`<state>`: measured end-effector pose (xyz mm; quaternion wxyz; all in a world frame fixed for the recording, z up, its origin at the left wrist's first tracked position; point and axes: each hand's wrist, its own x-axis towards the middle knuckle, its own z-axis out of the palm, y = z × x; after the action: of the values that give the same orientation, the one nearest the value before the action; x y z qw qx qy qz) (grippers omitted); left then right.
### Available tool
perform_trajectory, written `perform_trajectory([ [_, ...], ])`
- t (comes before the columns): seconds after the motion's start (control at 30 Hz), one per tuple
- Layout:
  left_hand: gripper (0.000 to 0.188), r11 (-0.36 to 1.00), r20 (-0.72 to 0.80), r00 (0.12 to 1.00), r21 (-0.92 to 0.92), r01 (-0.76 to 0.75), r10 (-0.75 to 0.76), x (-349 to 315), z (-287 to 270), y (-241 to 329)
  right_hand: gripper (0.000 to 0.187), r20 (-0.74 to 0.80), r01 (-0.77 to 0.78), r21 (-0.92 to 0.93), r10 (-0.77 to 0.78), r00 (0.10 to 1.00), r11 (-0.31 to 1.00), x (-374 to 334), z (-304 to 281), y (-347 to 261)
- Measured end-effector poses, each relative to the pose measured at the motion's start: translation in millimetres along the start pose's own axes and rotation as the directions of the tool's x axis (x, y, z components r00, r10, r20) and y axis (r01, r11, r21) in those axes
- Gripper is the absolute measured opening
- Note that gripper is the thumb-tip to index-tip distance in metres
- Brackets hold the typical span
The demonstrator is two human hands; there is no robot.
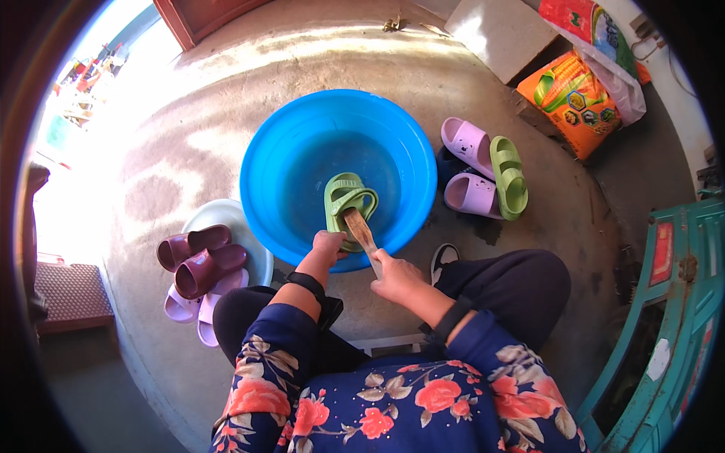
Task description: The person scrubs a pair of maroon slippers and then a pair of green slippers using a brush in a blue basin of water. The cleaned slippers are placed into a smaller white basin beside the blue one.
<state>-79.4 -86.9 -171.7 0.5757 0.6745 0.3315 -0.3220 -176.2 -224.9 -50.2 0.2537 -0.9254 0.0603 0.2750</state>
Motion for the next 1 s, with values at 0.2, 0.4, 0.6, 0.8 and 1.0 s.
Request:
perform_trajectory([
  [0.2, 0.034, 0.992, -0.089, 0.993, 0.103, -0.071, 0.081, -12.4, 2.1, 4.2, 0.048, -0.102, -0.084, -0.118, 0.072, 0.992, 0.989, 24.8, -2.0, -12.0],
  [0.4, 0.038, 0.985, -0.063, 0.997, 0.170, -0.033, 0.044, -13.2, -0.3, 6.7, 0.056, 0.070, -0.089, 0.323, 0.070, 0.995, 0.942, 14.4, 4.3, -6.8],
  [0.6, 0.037, 0.977, -0.078, 0.992, 0.200, -0.080, 0.097, -15.8, 0.2, 5.7, 0.054, -0.058, -0.101, 0.105, 0.108, 0.993, 0.989, 46.2, 7.2, -5.5],
  [0.8, 0.030, 1.000, -0.043, 0.999, -0.016, -0.009, 0.008, -4.3, -3.5, 1.2, 0.055, -0.014, 0.077, 0.457, -0.080, 0.997, 0.886, 42.0, 23.0, 6.6],
  [1.0, 0.030, 0.988, 0.063, 0.997, -0.147, 0.054, -0.045, -1.2, -7.6, -0.2, 0.055, -0.001, 0.041, 0.447, -0.045, 0.999, 0.893, 55.1, 28.3, -2.8],
])
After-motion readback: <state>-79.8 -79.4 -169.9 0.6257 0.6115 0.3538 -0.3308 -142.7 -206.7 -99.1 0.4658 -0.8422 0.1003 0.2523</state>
